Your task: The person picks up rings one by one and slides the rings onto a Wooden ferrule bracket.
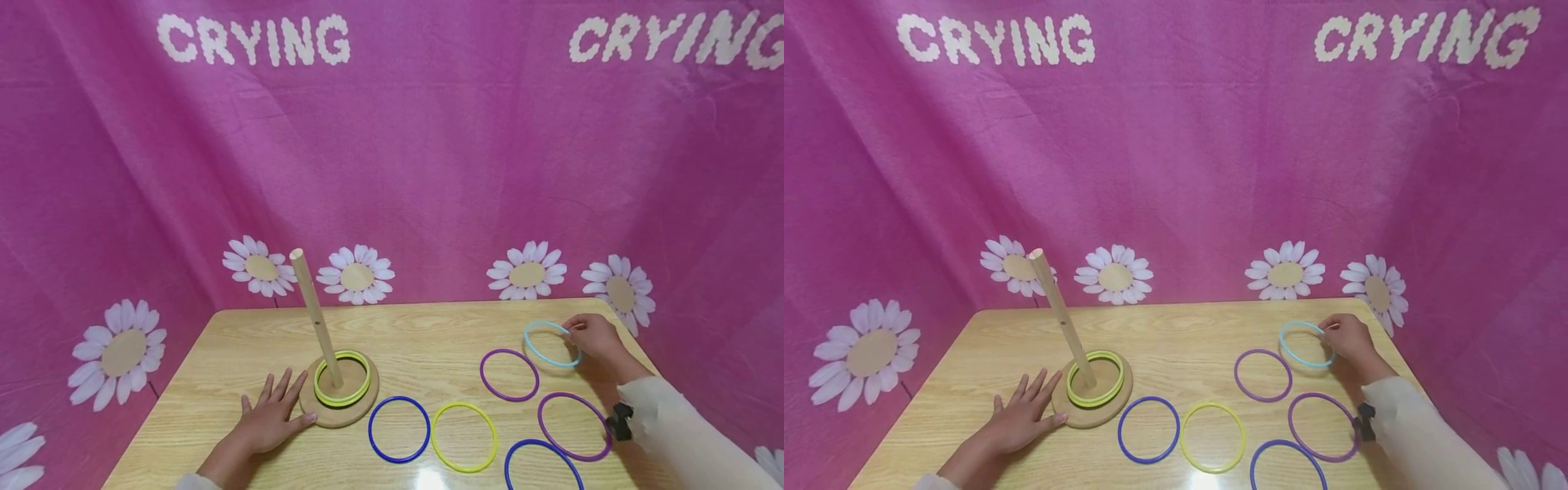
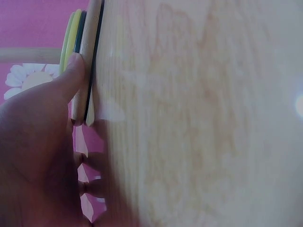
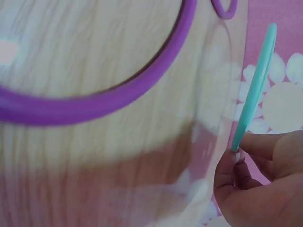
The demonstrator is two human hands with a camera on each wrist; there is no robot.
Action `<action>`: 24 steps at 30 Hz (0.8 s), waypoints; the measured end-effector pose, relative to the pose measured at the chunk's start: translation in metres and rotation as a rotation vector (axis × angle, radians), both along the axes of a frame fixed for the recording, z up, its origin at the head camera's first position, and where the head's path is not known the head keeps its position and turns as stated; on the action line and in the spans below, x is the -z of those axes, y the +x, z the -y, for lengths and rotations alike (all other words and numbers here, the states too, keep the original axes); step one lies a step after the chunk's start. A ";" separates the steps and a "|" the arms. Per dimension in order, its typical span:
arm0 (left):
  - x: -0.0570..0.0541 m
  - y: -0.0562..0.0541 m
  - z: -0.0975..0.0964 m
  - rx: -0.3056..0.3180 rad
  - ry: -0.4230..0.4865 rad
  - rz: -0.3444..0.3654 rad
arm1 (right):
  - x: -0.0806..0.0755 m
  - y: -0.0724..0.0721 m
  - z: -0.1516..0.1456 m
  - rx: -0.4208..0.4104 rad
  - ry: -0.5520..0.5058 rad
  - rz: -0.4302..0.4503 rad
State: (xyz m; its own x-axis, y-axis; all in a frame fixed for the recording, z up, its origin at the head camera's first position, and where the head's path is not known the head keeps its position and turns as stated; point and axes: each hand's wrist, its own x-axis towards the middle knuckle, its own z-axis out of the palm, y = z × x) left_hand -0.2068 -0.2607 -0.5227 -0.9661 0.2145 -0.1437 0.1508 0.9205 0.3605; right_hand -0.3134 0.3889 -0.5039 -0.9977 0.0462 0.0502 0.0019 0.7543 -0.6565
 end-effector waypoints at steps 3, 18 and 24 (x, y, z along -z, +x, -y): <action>0.000 -0.001 0.000 0.001 0.002 -0.006 | -0.004 -0.002 0.006 -0.023 -0.003 0.011; -0.002 0.001 -0.001 0.000 0.018 -0.022 | -0.020 -0.013 0.067 -0.083 -0.078 -0.015; -0.003 0.002 -0.002 0.000 -0.006 -0.009 | -0.024 -0.018 0.097 -0.118 -0.104 -0.037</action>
